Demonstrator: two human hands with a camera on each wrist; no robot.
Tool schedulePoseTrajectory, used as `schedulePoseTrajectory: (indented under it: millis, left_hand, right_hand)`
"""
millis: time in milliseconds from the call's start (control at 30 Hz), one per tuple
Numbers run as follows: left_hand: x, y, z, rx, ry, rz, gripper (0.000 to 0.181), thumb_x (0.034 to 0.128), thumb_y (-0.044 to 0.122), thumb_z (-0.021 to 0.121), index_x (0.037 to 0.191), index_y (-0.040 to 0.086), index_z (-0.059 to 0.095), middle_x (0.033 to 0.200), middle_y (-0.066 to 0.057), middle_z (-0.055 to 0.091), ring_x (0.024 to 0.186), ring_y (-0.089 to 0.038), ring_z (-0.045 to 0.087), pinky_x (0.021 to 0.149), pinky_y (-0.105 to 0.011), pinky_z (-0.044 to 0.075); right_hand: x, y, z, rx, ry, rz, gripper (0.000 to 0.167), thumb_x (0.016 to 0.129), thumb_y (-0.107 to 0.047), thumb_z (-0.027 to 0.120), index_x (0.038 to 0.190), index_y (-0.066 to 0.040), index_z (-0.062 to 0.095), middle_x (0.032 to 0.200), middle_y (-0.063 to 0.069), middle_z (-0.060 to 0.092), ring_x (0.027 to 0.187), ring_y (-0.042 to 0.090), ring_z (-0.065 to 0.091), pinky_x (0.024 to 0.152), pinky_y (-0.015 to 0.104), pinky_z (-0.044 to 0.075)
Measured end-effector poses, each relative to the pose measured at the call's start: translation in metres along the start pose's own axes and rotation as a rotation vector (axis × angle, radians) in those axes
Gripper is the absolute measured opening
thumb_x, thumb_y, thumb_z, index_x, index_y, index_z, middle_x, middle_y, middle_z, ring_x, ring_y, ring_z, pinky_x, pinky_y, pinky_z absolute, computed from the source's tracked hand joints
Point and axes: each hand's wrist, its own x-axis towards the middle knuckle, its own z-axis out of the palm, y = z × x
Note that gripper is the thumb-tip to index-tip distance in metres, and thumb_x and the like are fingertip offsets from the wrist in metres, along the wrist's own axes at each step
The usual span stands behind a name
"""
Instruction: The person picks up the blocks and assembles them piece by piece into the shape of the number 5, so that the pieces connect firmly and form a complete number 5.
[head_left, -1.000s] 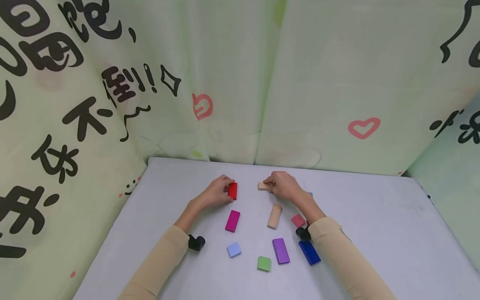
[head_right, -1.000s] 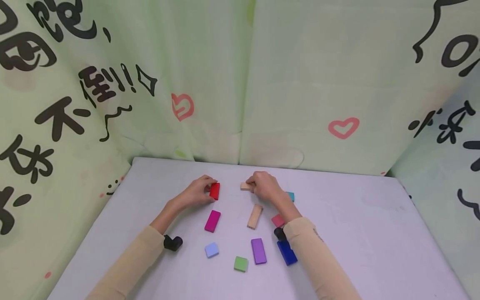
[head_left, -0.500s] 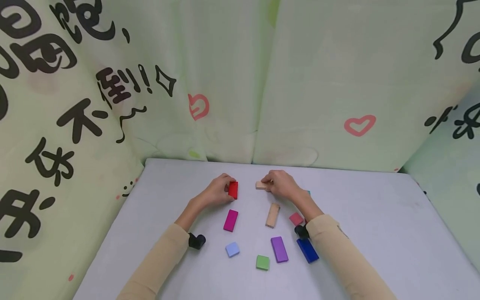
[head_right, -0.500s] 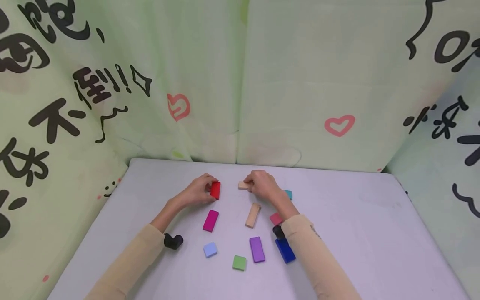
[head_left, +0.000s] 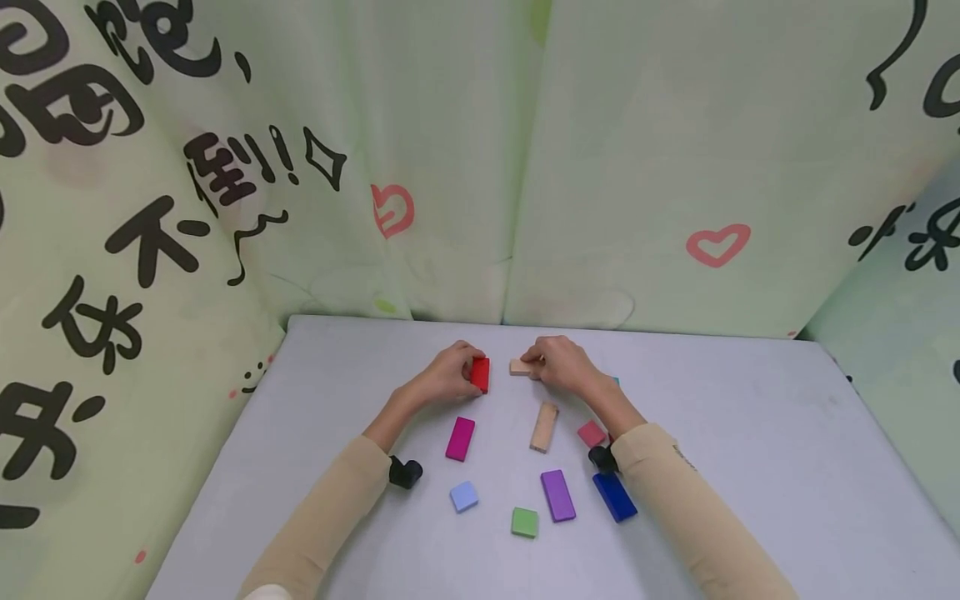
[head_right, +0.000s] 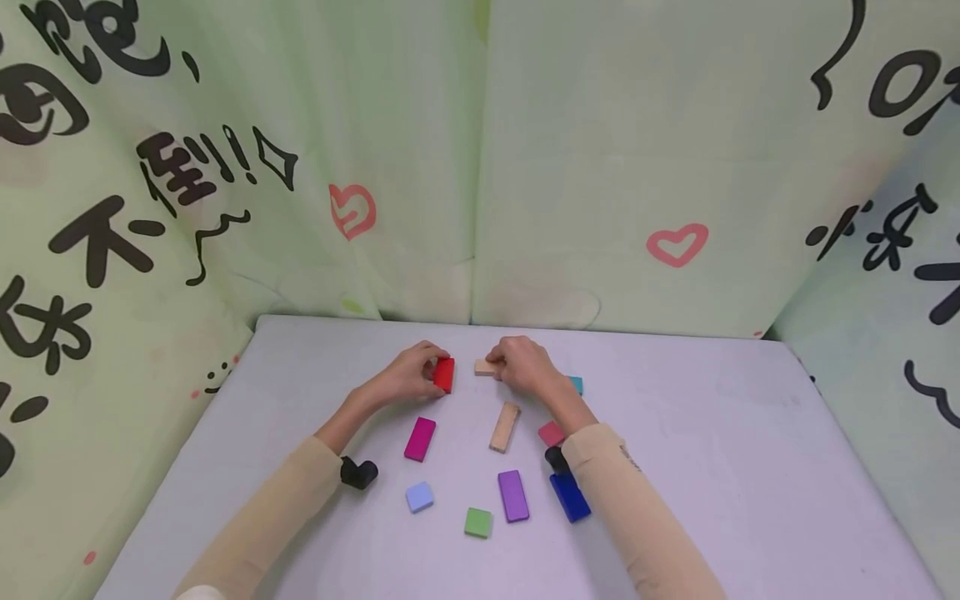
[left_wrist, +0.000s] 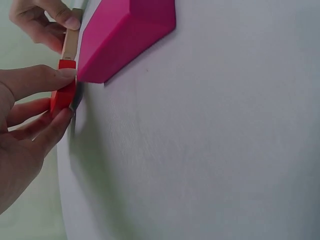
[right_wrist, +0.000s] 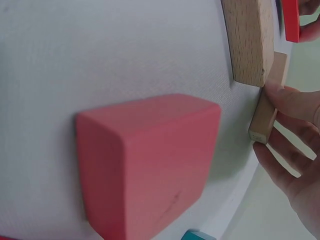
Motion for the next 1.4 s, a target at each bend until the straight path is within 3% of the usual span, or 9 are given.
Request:
schedulePoseTrajectory:
  millis: [233, 800, 1400]
  left_hand:
    - [0.008, 0.008, 0.005, 0.004, -0.019, 0.012, 0.061, 0.0854, 0.009, 0.082, 0.141, 0.001, 0.058, 0.135, -0.014, 0.056, 0.110, -0.023, 0.056, 0.091, -0.035, 0.056]
    - [0.017, 0.016, 0.015, 0.009, -0.029, 0.043, 0.059, 0.0857, 0.009, 0.082, 0.139, -0.001, 0.059, 0.132, -0.014, 0.057, 0.109, -0.024, 0.055, 0.090, -0.034, 0.055]
    - [0.018, 0.020, 0.018, 0.017, -0.026, 0.035, 0.060, 0.0856, 0.010, 0.082, 0.139, -0.001, 0.058, 0.131, -0.015, 0.057, 0.114, -0.025, 0.056, 0.093, -0.036, 0.056]
  right_hand:
    - [-0.001, 0.002, 0.000, -0.007, 0.001, -0.006, 0.026, 0.089, -0.002, 0.076, 0.115, -0.004, 0.079, 0.097, 0.007, 0.072, 0.095, 0.025, 0.068, 0.082, 0.039, 0.057]
    - [0.000, 0.005, 0.004, 0.022, 0.027, -0.009, 0.023, 0.090, -0.003, 0.075, 0.113, -0.003, 0.079, 0.105, 0.009, 0.074, 0.100, 0.027, 0.068, 0.086, 0.040, 0.058]
    - [-0.001, 0.002, 0.002, 0.030, 0.034, -0.006, 0.023, 0.091, -0.002, 0.074, 0.114, -0.003, 0.079, 0.107, 0.011, 0.075, 0.101, 0.028, 0.068, 0.088, 0.040, 0.058]
